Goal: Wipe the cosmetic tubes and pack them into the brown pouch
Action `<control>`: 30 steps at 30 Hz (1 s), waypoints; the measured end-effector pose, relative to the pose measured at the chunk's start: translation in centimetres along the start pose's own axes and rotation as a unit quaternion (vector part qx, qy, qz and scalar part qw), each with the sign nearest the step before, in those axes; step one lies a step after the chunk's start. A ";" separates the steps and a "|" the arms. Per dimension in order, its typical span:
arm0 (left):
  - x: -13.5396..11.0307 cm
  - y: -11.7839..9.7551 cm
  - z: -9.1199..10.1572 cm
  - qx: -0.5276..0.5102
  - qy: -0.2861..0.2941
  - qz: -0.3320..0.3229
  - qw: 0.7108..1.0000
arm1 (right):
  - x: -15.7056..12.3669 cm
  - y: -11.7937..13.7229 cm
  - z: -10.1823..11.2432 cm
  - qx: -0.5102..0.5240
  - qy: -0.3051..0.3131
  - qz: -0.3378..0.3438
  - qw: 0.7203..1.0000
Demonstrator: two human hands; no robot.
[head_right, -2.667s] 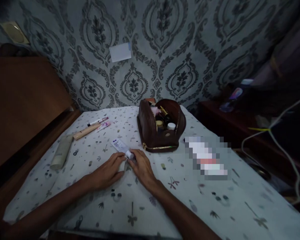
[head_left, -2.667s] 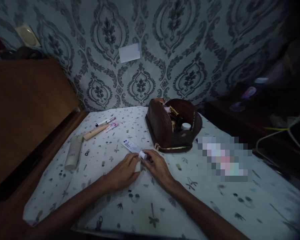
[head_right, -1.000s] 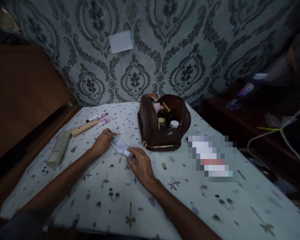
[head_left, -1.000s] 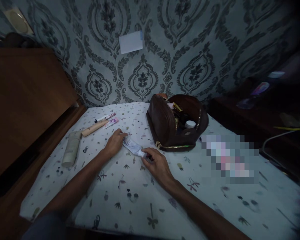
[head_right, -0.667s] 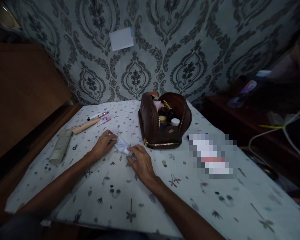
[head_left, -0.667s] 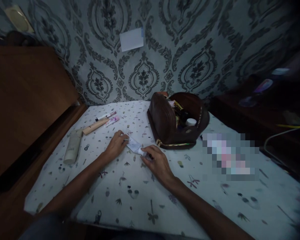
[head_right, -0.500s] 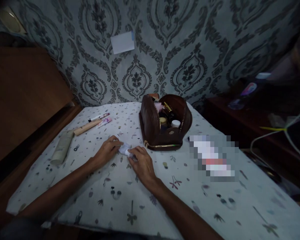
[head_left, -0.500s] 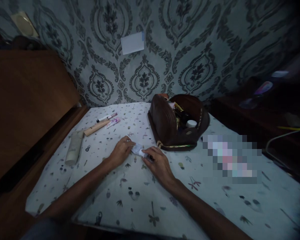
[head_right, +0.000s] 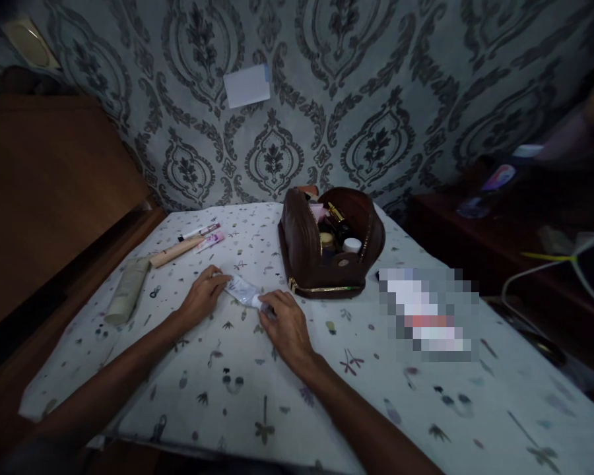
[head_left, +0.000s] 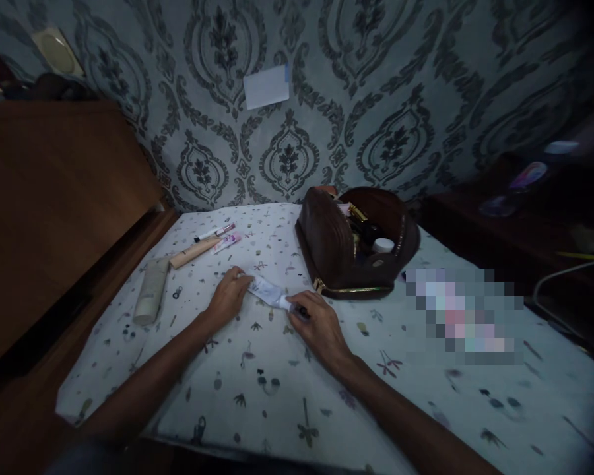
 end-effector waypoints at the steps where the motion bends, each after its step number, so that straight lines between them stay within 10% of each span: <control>1: 0.1 0.5 0.1 0.011 0.001 0.012 1.000 | 0.0 0.0 0.1 -0.001 0.002 -0.003 1.000; 12: 0.5 1.6 2.6 -0.087 -0.064 0.060 0.992 | 0.3 0.3 0.9 0.062 -0.011 -0.061 0.996; 18: 0.1 -2.5 5.1 -0.149 -0.130 0.015 0.980 | 0.1 -0.1 0.6 0.202 0.017 -0.142 0.969; 24: -1.7 -7.9 1.0 -0.143 -0.037 -0.103 0.984 | 0.2 -0.1 0.0 0.152 0.050 -0.102 0.982; 30: -1.6 -7.7 -1.8 -0.132 0.015 -0.081 0.988 | 0.2 -0.1 -0.1 0.051 0.036 -0.036 0.997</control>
Point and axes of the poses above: each hand's wrist, its own x-axis towards the middle knuckle, its own z-axis out of the back of the hand, y = z × x, the point moved 8 cm from there along x, towards the middle knuckle, and after that the axes turned 4 degrees about -x, right-handed, at the moved point
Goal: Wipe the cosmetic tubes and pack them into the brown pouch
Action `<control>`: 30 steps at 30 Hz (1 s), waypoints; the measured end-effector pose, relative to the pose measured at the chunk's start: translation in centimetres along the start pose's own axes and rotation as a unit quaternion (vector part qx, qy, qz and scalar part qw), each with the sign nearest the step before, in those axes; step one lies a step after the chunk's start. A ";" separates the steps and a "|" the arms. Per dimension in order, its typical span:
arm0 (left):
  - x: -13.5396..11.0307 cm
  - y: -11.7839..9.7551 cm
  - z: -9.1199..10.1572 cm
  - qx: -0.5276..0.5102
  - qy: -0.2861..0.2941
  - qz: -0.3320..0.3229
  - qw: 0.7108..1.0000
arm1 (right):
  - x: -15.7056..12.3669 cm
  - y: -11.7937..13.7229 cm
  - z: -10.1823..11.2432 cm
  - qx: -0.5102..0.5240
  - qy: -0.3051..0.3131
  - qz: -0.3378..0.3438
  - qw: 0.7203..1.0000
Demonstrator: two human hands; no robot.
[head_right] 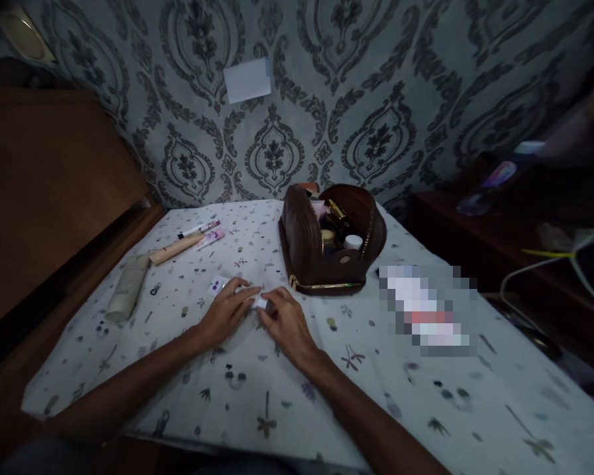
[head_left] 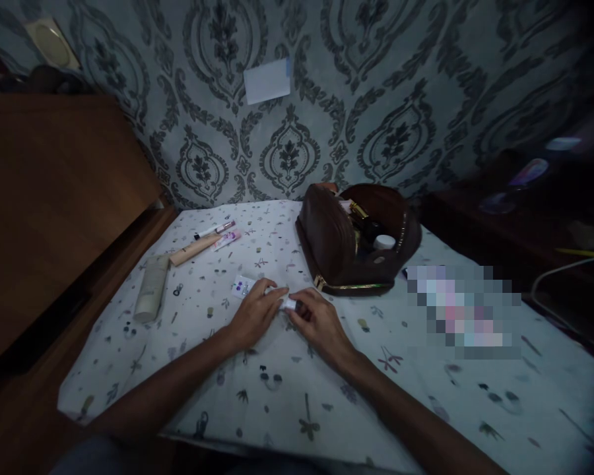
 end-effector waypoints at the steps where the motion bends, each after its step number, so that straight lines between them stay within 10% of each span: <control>1: 0.2 0.2 0.1 0.000 -0.001 0.007 1.000 | 0.0 -0.1 -0.1 -0.003 0.006 0.002 1.000; 30: 0.3 6.3 3.9 0.230 0.043 0.163 0.958 | -0.1 0.1 -0.3 -0.002 0.021 0.013 1.000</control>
Point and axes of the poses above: each hand's wrist, its own x-axis towards the middle knuckle, its own z-axis out of the back of the hand, y = z × x, the point moved 8 cm from there along x, towards the middle knuckle, and after that the axes turned 4 degrees about -x, right-handed, at the moved point
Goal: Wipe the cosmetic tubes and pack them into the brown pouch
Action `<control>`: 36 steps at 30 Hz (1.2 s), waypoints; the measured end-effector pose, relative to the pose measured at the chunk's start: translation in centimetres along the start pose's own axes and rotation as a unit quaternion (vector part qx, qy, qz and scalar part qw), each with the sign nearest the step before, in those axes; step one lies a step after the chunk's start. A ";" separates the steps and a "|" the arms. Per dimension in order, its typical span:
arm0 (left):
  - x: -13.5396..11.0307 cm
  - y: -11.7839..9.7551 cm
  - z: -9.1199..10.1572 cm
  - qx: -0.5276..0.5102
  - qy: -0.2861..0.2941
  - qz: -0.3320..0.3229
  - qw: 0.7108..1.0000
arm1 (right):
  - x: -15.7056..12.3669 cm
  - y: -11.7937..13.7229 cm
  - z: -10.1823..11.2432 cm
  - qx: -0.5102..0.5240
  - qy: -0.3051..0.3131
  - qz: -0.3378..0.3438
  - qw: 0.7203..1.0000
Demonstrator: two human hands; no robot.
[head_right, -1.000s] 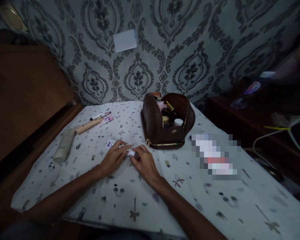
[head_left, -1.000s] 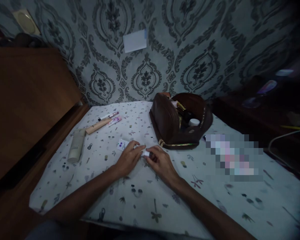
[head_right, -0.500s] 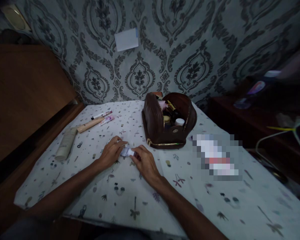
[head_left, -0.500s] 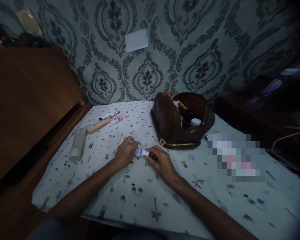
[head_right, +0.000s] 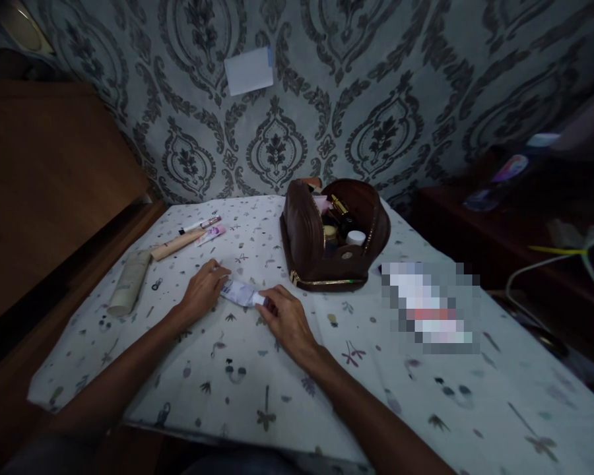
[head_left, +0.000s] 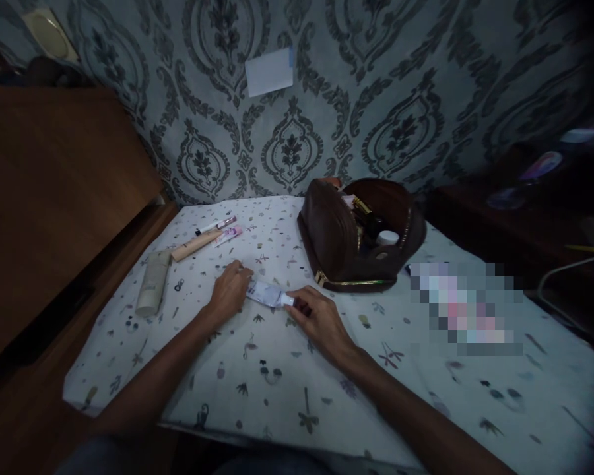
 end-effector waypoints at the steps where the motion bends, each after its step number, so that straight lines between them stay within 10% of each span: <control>1: 0.0 0.5 0.2 -0.003 0.000 0.005 1.000 | 0.0 0.0 0.0 0.001 0.000 0.001 1.000; 11: -0.3 1.7 1.1 -0.034 -0.036 0.015 0.999 | -0.1 -0.2 -0.1 0.002 0.013 -0.008 1.000; 23: -2.5 -6.3 0.7 -0.125 -0.003 -0.139 0.982 | -0.1 0.4 0.0 -0.006 0.022 0.001 1.000; 36: -1.5 -2.4 0.9 -0.035 0.050 -0.024 0.998 | 0.0 0.1 -0.2 -0.017 0.026 0.003 0.999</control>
Point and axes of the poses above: each hand's wrist, its own x-axis towards the middle knuckle, its own z-axis out of the back of the hand, y = z × x, the point moved 8 cm from there along x, towards the middle knuckle, and after that the axes turned 4 degrees about -x, right-handed, at the moved point
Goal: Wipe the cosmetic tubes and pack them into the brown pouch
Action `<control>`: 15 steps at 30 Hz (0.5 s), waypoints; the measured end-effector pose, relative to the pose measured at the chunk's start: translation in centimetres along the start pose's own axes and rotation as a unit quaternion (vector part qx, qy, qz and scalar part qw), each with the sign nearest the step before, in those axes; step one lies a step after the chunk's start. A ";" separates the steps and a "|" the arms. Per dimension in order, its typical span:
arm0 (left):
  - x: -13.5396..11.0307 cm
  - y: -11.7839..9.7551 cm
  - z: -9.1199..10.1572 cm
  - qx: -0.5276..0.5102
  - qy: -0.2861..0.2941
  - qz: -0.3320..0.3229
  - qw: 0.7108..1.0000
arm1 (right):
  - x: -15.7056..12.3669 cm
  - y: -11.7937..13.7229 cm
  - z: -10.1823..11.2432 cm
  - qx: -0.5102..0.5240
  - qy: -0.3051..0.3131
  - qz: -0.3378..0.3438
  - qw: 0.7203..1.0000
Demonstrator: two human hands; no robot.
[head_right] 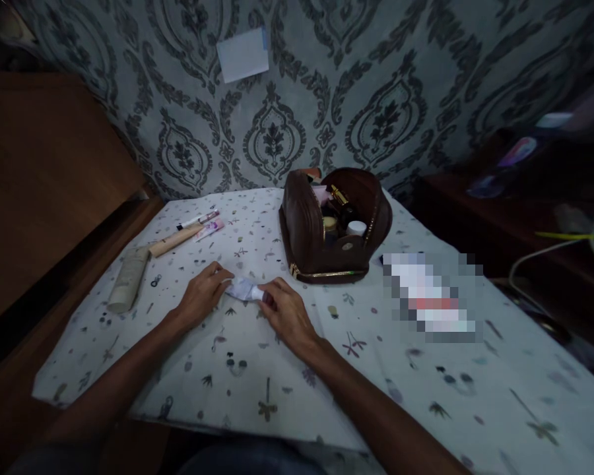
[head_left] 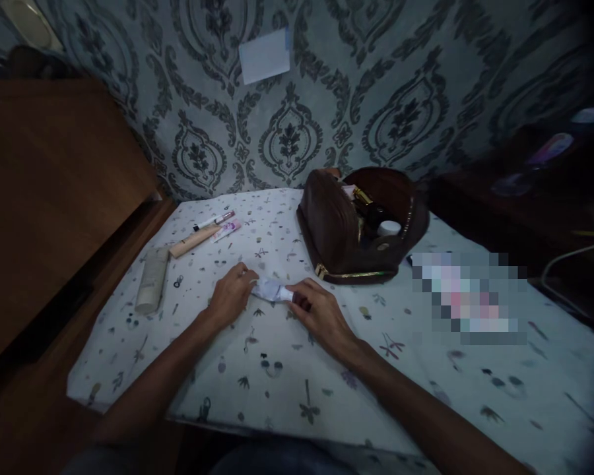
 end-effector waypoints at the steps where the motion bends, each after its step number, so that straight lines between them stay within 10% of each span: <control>1: 0.1 0.6 0.2 0.012 0.002 0.014 1.000 | 0.0 -0.1 0.0 0.001 -0.002 -0.001 1.000; 10: 0.3 4.0 1.6 0.054 -0.002 0.081 0.995 | -0.1 -0.1 0.1 0.026 -0.007 -0.011 1.000; 15: 0.0 1.2 1.8 -0.025 -0.053 0.002 0.998 | -0.2 0.1 0.2 0.027 -0.007 -0.025 0.999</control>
Point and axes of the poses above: each hand's wrist, its own x-axis towards the middle knuckle, its own z-axis out of the back of the hand, y = z × x, the point moved 8 cm from there along x, towards the middle knuckle, and after that the axes turned 4 degrees about -x, right-handed, at the moved point
